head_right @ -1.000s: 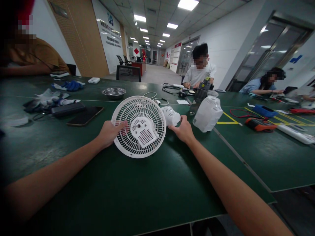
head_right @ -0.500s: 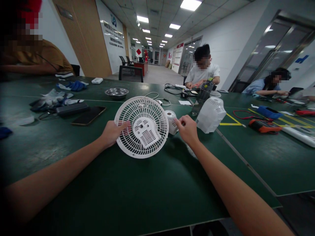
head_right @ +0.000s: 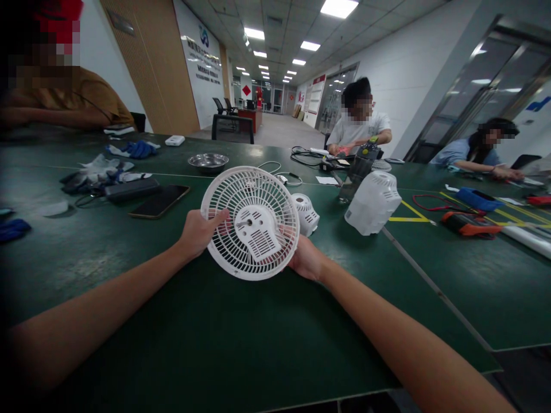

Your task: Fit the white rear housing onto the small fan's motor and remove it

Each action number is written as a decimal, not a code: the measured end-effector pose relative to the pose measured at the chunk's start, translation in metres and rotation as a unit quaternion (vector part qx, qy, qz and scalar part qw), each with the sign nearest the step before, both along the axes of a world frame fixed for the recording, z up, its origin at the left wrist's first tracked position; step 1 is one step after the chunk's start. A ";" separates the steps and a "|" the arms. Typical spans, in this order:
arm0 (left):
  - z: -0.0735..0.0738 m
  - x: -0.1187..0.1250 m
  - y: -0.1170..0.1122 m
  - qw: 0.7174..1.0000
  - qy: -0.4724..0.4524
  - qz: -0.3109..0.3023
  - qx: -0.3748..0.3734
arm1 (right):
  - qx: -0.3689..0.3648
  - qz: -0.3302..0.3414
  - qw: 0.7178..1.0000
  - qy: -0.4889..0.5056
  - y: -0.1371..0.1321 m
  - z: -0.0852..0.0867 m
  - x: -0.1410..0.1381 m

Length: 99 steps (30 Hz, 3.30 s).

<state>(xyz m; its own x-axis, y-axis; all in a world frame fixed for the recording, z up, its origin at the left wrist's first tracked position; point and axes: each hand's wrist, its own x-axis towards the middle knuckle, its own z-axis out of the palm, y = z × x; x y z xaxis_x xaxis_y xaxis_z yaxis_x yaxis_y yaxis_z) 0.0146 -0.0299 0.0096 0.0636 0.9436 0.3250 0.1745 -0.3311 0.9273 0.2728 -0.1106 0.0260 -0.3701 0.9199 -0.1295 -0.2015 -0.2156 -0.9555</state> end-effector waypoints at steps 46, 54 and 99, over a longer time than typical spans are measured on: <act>0.010 -0.012 0.017 0.869 -0.215 -0.226 -0.384 | 0.419 -0.149 0.780 -0.440 -0.007 0.007 0.002; 0.008 -0.009 0.018 0.886 -0.215 -0.210 -0.354 | 0.473 -0.109 0.756 -0.439 0.007 0.013 0.030; 0.031 -0.010 -0.006 0.908 0.279 -0.232 0.211 | 0.506 -0.110 0.747 -0.416 0.002 0.018 0.014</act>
